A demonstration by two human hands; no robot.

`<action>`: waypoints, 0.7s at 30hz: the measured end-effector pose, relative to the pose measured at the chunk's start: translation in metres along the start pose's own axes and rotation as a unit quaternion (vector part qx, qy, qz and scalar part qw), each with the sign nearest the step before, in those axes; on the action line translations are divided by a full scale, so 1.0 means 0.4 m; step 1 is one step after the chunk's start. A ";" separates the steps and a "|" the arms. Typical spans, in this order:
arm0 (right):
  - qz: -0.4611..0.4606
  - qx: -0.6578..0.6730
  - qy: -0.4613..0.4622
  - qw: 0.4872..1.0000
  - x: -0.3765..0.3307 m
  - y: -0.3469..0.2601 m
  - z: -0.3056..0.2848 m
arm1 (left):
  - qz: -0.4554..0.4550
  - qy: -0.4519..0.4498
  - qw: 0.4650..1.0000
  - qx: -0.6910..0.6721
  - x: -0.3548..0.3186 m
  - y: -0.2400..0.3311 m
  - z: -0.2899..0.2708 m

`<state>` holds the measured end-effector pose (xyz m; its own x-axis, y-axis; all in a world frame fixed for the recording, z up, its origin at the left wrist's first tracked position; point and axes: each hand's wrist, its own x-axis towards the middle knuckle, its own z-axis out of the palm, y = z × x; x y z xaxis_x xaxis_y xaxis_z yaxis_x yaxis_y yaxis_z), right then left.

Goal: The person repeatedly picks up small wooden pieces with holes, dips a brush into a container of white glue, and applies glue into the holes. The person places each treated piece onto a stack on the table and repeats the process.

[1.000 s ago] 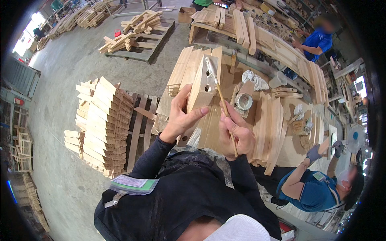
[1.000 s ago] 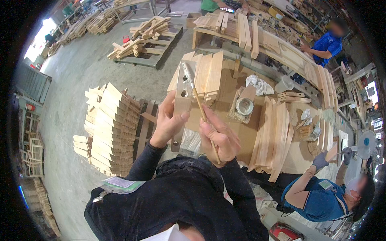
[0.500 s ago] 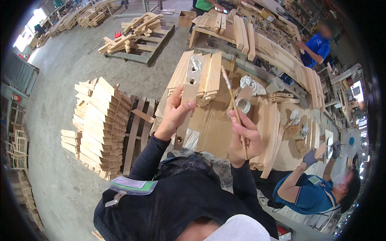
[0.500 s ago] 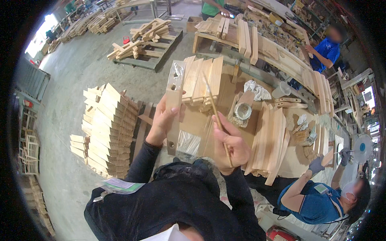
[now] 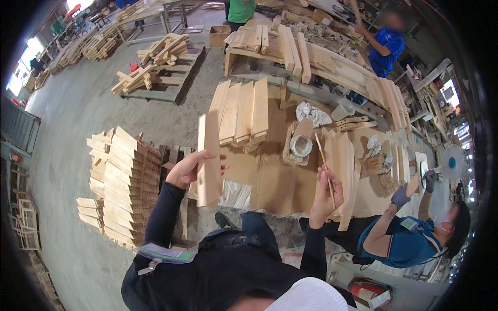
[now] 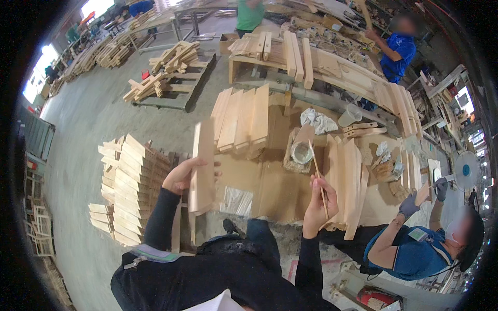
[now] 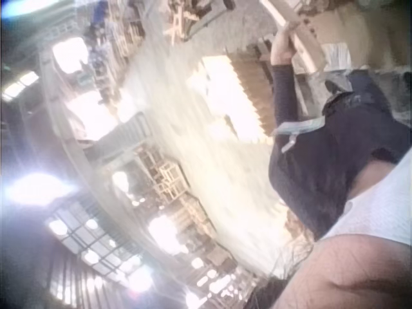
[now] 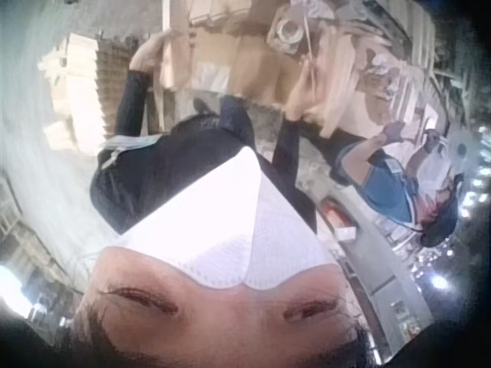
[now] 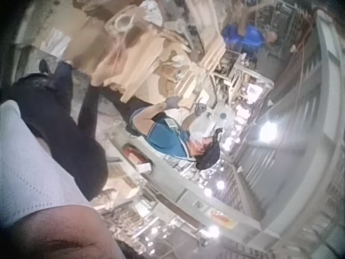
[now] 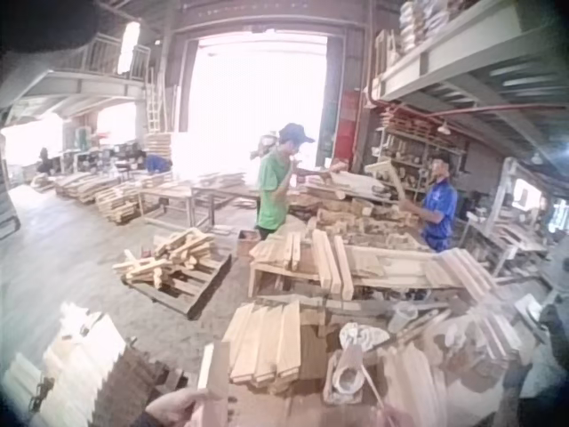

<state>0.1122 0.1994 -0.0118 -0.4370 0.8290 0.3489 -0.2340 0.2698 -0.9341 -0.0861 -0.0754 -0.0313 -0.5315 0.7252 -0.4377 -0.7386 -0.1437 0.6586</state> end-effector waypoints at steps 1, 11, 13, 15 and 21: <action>0.009 0.001 0.005 1.000 0.010 0.013 -0.018 | -0.032 -0.022 0.999 -0.026 -0.003 0.017 0.016; 0.002 -0.131 0.010 0.991 0.188 0.148 -0.083 | 0.092 0.054 0.965 0.238 0.355 0.402 0.110; -0.021 -0.192 -0.032 0.981 0.219 0.174 -0.096 | 0.112 0.109 0.906 0.394 0.502 0.472 0.095; -0.021 -0.216 -0.064 0.974 0.243 0.215 -0.102 | 0.118 0.127 0.860 0.480 0.692 0.572 -0.011; 0.037 -0.248 -0.077 0.965 0.249 0.330 -0.155 | 0.280 0.327 0.650 0.626 1.118 0.738 -0.003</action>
<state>0.0917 0.3480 -0.1049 -0.5686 0.7831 0.2517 0.2307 0.4455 -0.8651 -0.5422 0.2055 -0.0335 -0.9364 0.2958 0.1889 0.3466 0.6952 0.6297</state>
